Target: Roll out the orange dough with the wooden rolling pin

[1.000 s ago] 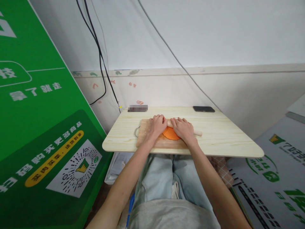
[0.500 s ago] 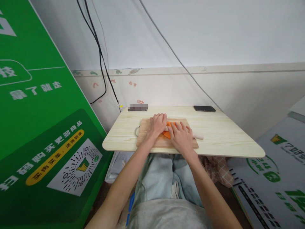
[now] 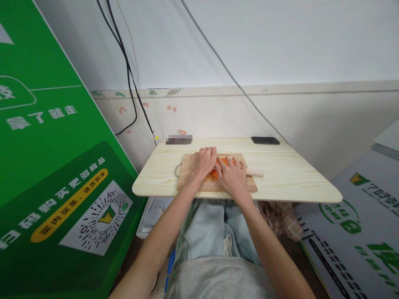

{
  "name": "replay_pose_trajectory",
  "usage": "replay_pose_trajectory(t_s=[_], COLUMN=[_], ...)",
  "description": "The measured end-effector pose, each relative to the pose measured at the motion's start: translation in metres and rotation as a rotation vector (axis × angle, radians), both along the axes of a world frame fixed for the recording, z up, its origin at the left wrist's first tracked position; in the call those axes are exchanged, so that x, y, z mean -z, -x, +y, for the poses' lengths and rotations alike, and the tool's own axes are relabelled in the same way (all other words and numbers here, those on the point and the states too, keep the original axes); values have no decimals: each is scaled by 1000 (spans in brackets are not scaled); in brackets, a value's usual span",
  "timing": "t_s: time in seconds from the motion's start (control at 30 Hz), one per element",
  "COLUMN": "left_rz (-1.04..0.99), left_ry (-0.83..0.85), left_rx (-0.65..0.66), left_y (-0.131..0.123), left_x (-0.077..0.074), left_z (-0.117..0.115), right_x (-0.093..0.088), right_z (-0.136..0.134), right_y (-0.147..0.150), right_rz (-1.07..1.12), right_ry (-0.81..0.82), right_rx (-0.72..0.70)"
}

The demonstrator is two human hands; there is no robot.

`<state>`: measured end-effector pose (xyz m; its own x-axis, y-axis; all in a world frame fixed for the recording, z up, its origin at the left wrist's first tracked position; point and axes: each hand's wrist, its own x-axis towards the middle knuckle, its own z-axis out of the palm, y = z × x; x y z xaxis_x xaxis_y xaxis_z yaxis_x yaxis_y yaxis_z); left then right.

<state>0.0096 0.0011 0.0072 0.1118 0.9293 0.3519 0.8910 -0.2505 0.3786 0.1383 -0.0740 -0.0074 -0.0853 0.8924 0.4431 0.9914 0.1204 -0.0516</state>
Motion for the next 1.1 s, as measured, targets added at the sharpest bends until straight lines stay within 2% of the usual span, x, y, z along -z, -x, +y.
replay_pose_trajectory(t_s=[0.13, 0.33, 0.43, 0.57, 0.7, 0.8, 0.9, 1.1], left_rz=[-11, 26, 24, 29, -9, -30, -14, 9], left_ry=[3, -20, -25, -35, -14, -6, -7, -7], left_rx=[-4, 19, 10, 4, -3, 3, 1, 31], left_y=[0, -1, -2, -2, -1, 0, 0, 0], left_x=[2, 5, 6, 6, 4, 4, 6, 9], left_z=[2, 5, 5, 4, 4, 5, 6, 8], right_x=[5, -19, -25, -22, -8, 2, 0, -24], right_z=[-5, 39, 50, 33, 4, -4, 8, 44], right_y=[5, -2, -4, -2, 3, 4, 1, -5], right_rz=[32, -8, -24, -32, 15, 17, -15, -51], right_ry=[-31, 128, 163, 160, 54, -10, 23, 165], right_rx=[25, 44, 52, 9, -26, -14, 6, 19])
